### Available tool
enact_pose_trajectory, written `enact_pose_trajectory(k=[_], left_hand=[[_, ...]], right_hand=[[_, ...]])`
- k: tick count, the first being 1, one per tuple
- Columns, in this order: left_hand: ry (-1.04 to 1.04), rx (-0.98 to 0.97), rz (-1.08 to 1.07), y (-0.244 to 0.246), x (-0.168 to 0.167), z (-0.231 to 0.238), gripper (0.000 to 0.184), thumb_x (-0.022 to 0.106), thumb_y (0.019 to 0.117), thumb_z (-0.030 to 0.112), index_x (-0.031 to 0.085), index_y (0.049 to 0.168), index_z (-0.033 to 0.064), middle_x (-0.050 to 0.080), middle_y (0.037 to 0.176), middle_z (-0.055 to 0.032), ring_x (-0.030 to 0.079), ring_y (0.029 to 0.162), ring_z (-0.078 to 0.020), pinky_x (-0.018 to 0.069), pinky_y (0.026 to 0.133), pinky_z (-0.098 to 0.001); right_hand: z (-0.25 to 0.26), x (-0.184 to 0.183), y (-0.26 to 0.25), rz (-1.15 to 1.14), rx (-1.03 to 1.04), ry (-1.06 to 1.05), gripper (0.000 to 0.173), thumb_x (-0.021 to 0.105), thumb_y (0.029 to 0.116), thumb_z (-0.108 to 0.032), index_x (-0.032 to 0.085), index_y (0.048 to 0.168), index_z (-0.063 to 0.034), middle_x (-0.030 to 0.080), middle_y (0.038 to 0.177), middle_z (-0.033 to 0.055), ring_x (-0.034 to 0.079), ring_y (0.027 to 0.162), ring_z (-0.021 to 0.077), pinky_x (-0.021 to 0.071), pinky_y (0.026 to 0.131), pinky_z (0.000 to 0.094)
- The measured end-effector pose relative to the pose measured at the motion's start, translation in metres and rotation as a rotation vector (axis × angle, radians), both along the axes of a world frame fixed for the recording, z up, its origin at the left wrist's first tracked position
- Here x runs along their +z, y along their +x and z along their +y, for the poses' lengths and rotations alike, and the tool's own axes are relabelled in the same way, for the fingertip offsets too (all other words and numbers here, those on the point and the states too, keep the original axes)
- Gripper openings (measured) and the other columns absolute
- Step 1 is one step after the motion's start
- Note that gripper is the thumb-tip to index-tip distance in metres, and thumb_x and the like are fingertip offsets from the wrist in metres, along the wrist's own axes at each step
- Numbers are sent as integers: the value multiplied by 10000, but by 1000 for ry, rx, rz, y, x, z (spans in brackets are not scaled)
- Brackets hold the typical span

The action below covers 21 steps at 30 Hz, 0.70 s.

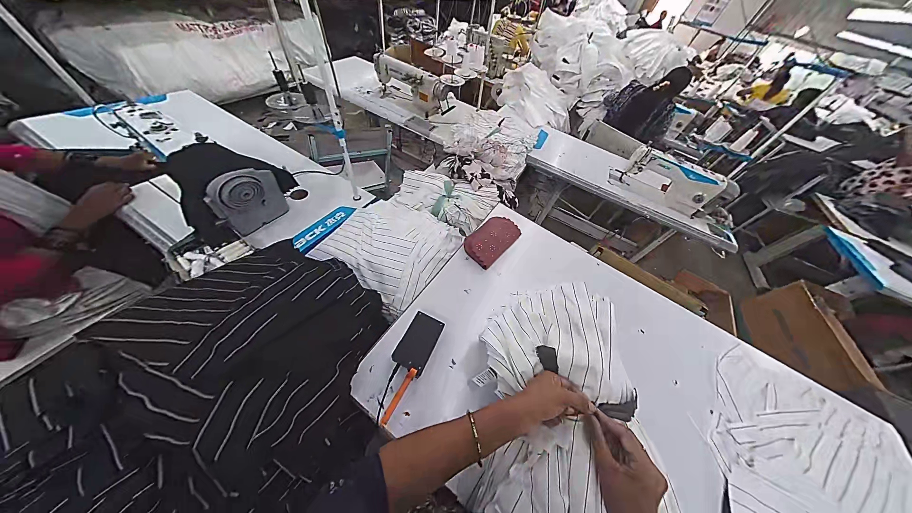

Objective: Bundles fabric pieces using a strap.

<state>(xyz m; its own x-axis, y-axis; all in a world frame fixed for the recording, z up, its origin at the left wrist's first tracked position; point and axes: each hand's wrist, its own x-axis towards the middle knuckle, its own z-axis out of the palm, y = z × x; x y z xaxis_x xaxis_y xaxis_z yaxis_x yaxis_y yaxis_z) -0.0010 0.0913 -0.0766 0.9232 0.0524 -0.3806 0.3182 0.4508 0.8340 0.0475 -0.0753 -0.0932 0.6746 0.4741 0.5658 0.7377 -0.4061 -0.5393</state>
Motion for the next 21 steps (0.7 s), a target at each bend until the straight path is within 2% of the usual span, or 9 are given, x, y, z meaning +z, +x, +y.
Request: enact_pose_trajectory(k=[4, 6, 8, 11, 13, 15, 18, 20, 21], left_hand=[[244, -123, -160, -3, 0, 11, 148, 624, 1002, 115, 691, 1033, -13, 580, 705, 10, 458, 535, -22, 390, 512, -190], [598, -267, -289, -3, 12, 23, 253, 576, 1034, 110, 691, 1163, -74, 709, 964, -183, 648, 816, -214, 525, 796, -379], [849, -322, -345, -3, 24, 26, 277, 531, 1050, 110, 684, 1166, -89, 696, 1101, -276, 672, 1067, -387, 487, 982, -549], [1012, -319, -341, 2, 30, 22, 293, 473, 1076, 123, 661, 1162, -85, 667, 1153, -273, 629, 1163, -415, 470, 1014, -558], [1029, -296, -310, 5, 26, 20, 301, 456, 1084, 127, 646, 1182, -85, 660, 1169, -269, 622, 1178, -412, 472, 1019, -550], [1057, -210, -330, 2, 14, 19, 286, 477, 1070, 126, 666, 1155, -73, 684, 1132, -251, 647, 1141, -396, 478, 1012, -537], [1084, 142, -450, -9, -19, 22, 203, 624, 998, 165, 747, 1025, 6, 743, 1013, -162, 698, 1022, -329, 506, 962, -509], [1004, 460, -429, -21, -35, 38, 244, 725, 928, 202, 750, 1068, 5, 736, 1071, -170, 686, 1054, -331, 511, 961, -524], [936, 596, -333, -29, -39, 49, 397, 766, 889, 254, 705, 1166, -24, 694, 1172, -212, 649, 1118, -361, 500, 985, -540]], right_hand=[[-5, 1, 6, 96, 81, -16, 189, 705, 851, -85, 718, 866, 103, 691, 708, 142, 627, 614, 68, 524, 636, 193], [-9, 3, 9, 163, 113, 8, 195, 684, 845, -72, 690, 866, 122, 657, 709, 111, 578, 638, -3, 483, 640, 133], [-11, 3, 12, 222, 131, 31, 185, 656, 850, -79, 664, 848, 106, 613, 693, 57, 530, 635, -51, 446, 619, 105], [-8, 3, 16, 229, 137, 26, 164, 623, 851, -92, 629, 813, 67, 552, 649, 6, 484, 582, -64, 408, 561, 94], [-15, 5, 16, 173, 125, -88, 173, 624, 846, -99, 640, 804, 68, 563, 653, 62, 505, 578, 39, 432, 557, 176], [-27, 5, 16, 170, 145, -216, 174, 636, 845, -86, 659, 825, 86, 607, 696, 157, 588, 627, 215, 502, 609, 353], [-43, 6, 19, 212, 154, -256, 182, 671, 897, -113, 699, 876, 66, 656, 782, 167, 627, 733, 246, 529, 701, 371], [-56, 9, 25, 206, 87, -210, 228, 713, 897, -150, 724, 941, 73, 705, 942, 228, 661, 944, 333, 532, 876, 438], [-63, 10, 31, 236, 36, -193, 325, 732, 896, -178, 696, 1041, 110, 677, 1075, 290, 625, 1077, 394, 503, 962, 482]])
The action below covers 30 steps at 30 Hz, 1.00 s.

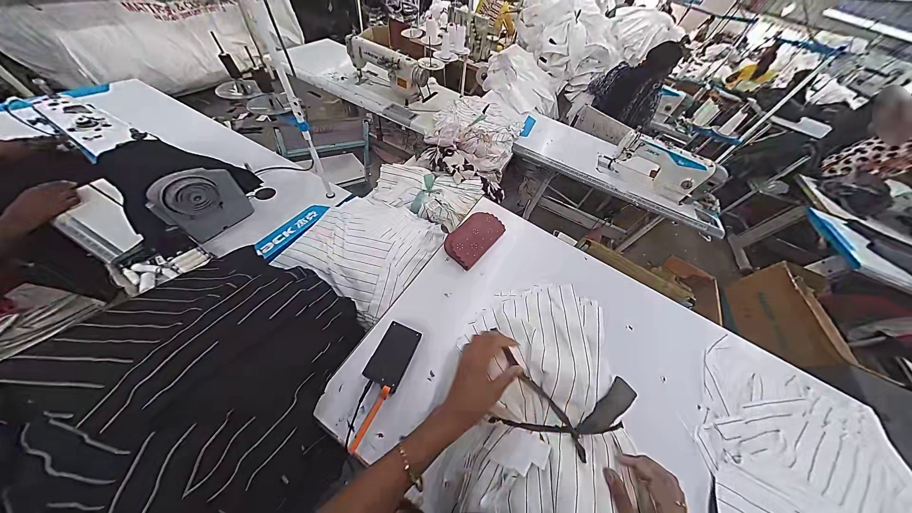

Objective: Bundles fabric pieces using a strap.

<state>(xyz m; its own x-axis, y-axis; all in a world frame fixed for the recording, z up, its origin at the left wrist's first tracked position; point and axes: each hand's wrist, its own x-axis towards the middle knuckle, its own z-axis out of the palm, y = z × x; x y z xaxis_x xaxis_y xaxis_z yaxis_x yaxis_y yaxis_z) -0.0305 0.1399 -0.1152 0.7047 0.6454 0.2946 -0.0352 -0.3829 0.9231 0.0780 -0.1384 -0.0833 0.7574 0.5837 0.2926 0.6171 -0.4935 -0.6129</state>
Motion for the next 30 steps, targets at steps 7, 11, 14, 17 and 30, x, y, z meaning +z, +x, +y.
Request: enact_pose_trajectory(k=[7, 11, 14, 17, 30], left_hand=[[-891, -104, 298, -47, -16, -39, 602, 630, 997, 195, 388, 1453, -114, 576, 1349, -251, 579, 1239, -241, 459, 1083, -406], [-939, -295, 155, -45, -28, -53, 472, 701, 917, 105, 519, 1298, -106, 674, 1161, -96, 641, 1071, -62, 521, 1009, -288], [-982, -321, 95, -37, -29, -44, 337, 701, 899, 23, 588, 1203, -68, 713, 1053, -15, 656, 1014, -17, 527, 990, -253], [-957, -350, 69, -32, -37, -37, 305, 708, 892, 36, 623, 1171, -54, 717, 1041, -3, 651, 1012, -1, 516, 996, -234], [-1099, -234, -201, -34, 14, -10, 143, 548, 982, 96, 662, 1040, 30, 722, 928, 92, 658, 931, 47, 528, 949, -199]], right_hand=[[-3, -8, 66, 750, 7, -192, 770, 639, 970, -309, 317, 1531, 108, 461, 1501, 305, 497, 1384, 300, 387, 1170, 418], [19, -10, 107, 1038, 163, -157, 780, 803, 751, -357, 470, 1344, 26, 666, 1148, -5, 639, 1013, -13, 534, 925, 210], [32, -12, 115, 1122, 187, -136, 659, 836, 671, -274, 522, 1206, -52, 693, 977, -99, 666, 887, -33, 563, 845, 199], [39, -8, 105, 1009, 124, -128, 521, 731, 732, -116, 535, 1199, 6, 674, 997, -61, 644, 900, -49, 542, 856, 174], [140, 104, 107, 526, 472, -165, 1000, 878, 683, -497, 483, 1414, 59, 688, 1259, 5, 627, 1141, -22, 510, 1026, 219]])
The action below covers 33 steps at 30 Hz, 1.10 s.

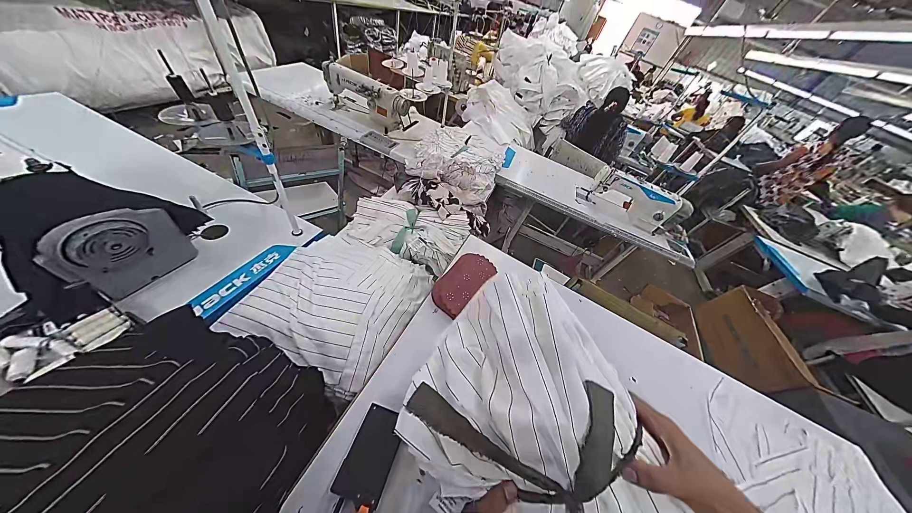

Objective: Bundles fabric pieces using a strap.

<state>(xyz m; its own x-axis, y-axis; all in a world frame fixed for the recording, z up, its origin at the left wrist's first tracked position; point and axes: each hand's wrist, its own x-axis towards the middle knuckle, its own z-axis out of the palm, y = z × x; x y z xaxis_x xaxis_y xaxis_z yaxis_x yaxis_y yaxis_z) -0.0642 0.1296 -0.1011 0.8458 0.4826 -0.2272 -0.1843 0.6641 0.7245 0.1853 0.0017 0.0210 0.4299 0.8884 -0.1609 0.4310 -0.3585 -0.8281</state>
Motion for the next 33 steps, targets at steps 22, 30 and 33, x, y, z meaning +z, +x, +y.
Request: enact_pose_trajectory(k=[22, 30, 33], left_hand=[[355, 314, 608, 89, -50, 283, 496, 574, 1038, 163, 420, 1456, -54, 565, 1370, -266, 600, 1203, -347, 508, 956, -510], [440, 383, 543, 9, -16, 239, 356, 577, 1031, 99, 515, 1358, -28, 674, 1179, -151, 695, 994, -179, 570, 819, -329], [491, 455, 426, -9, 18, 222, 366, 551, 1027, 123, 504, 1365, -10, 687, 1187, -101, 700, 1020, -145, 581, 837, -297]], right_hand=[[152, 10, 16, -593, 167, 133, 308, 654, 988, -257, 742, 1210, -62, 762, 1135, 106, 729, 1056, 285, 550, 943, 526], [85, -19, 4, -374, 143, -76, 343, 662, 992, -258, 711, 1276, -73, 740, 1184, 122, 713, 1092, 280, 546, 979, 484], [78, -25, -11, -386, 122, 95, 313, 679, 972, -234, 736, 1230, -67, 757, 1149, 104, 733, 1051, 259, 572, 946, 460]])
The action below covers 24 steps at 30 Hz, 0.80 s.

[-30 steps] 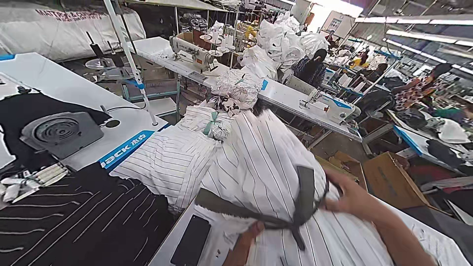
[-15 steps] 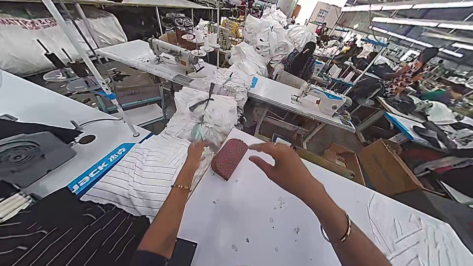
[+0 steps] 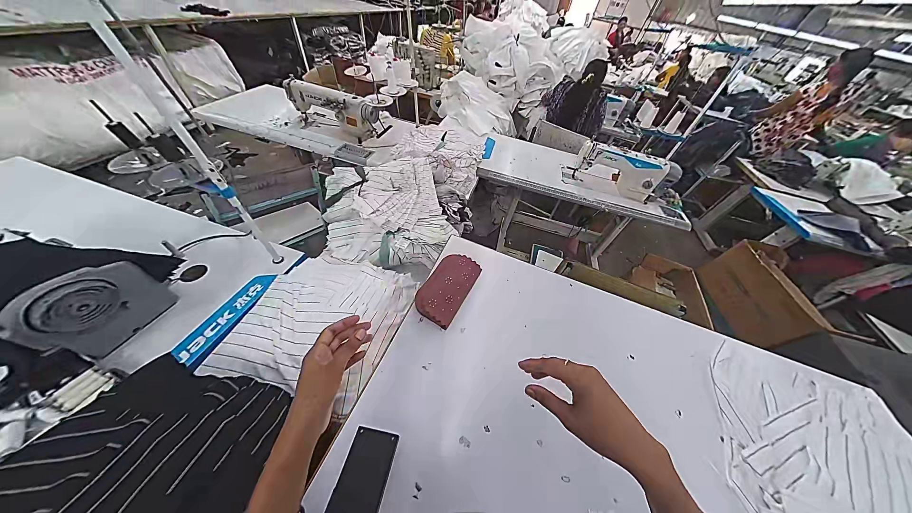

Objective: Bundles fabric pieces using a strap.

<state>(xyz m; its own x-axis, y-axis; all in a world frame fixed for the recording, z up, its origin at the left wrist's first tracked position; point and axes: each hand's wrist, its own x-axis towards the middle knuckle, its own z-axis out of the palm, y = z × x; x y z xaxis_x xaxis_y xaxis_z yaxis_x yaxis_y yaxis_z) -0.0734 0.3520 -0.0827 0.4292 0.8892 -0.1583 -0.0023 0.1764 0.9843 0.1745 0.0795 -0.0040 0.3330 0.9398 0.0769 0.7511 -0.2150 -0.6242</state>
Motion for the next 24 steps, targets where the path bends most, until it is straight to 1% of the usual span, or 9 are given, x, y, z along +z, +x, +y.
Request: enact_pose_trajectory(k=[3, 5, 7, 10, 14, 18, 21, 24], left_hand=[[145, 26, -75, -11, 33, -14, 380, 541, 1005, 150, 505, 1350, -6, 689, 1204, -69, 689, 1059, -134, 578, 860, -293], [229, 41, -98, -17, 46, -24, 414, 560, 971, 163, 508, 1342, -13, 690, 1214, -60, 691, 1069, -133, 585, 870, -301], [271, 42, -103, -25, 52, -35, 441, 580, 956, 169, 504, 1343, -30, 681, 1226, -69, 687, 1075, -133, 584, 880, -305], [278, 45, -90, -40, 50, -47, 456, 612, 935, 185, 523, 1330, -24, 690, 1220, -67, 692, 1070, -131, 585, 875, -296], [231, 76, -56, -62, 40, -57, 416, 587, 946, 146, 531, 1328, -12, 695, 1217, -65, 697, 1053, -130, 587, 849, -292], [187, 72, -57, -73, 33, -68, 396, 574, 944, 127, 538, 1315, -4, 702, 1195, -62, 697, 1042, -130, 585, 838, -291], [169, 10, -46, -72, 32, -81, 384, 559, 964, 126, 537, 1318, -23, 694, 1194, -83, 696, 1024, -136, 583, 839, -298], [171, -36, -37, -68, 33, -91, 365, 580, 963, 118, 555, 1299, -23, 698, 1191, -91, 698, 1028, -133, 580, 856, -295]], right_hand=[[0, 8, -14, -48, 0, 165, 302, 664, 969, -227, 742, 1215, -70, 765, 1136, 81, 741, 1034, 224, 589, 922, 418], [1, 16, -24, -79, -1, 258, 294, 658, 967, -227, 745, 1203, -75, 769, 1123, 64, 741, 1026, 185, 593, 915, 375], [-2, 22, -34, -83, 9, 324, 282, 656, 963, -218, 751, 1186, -73, 771, 1111, 56, 740, 1020, 154, 591, 911, 328], [-12, 21, -44, -51, 42, 360, 270, 658, 971, -209, 748, 1179, -62, 770, 1118, 58, 736, 1027, 120, 586, 923, 278], [-34, 7, -51, -4, 41, 348, 259, 668, 964, -189, 750, 1166, -48, 771, 1109, 69, 734, 1016, 98, 576, 928, 244], [-53, -4, -63, 38, 25, 325, 260, 670, 961, -171, 746, 1164, -27, 771, 1107, 84, 737, 1013, 102, 575, 939, 244], [-63, -7, -74, 84, 25, 308, 266, 670, 968, -173, 741, 1175, -20, 767, 1121, 85, 732, 1026, 99, 571, 949, 247], [-69, -8, -84, 93, 13, 293, 264, 670, 961, -159, 741, 1172, -15, 767, 1119, 93, 736, 1025, 113, 572, 949, 258]])
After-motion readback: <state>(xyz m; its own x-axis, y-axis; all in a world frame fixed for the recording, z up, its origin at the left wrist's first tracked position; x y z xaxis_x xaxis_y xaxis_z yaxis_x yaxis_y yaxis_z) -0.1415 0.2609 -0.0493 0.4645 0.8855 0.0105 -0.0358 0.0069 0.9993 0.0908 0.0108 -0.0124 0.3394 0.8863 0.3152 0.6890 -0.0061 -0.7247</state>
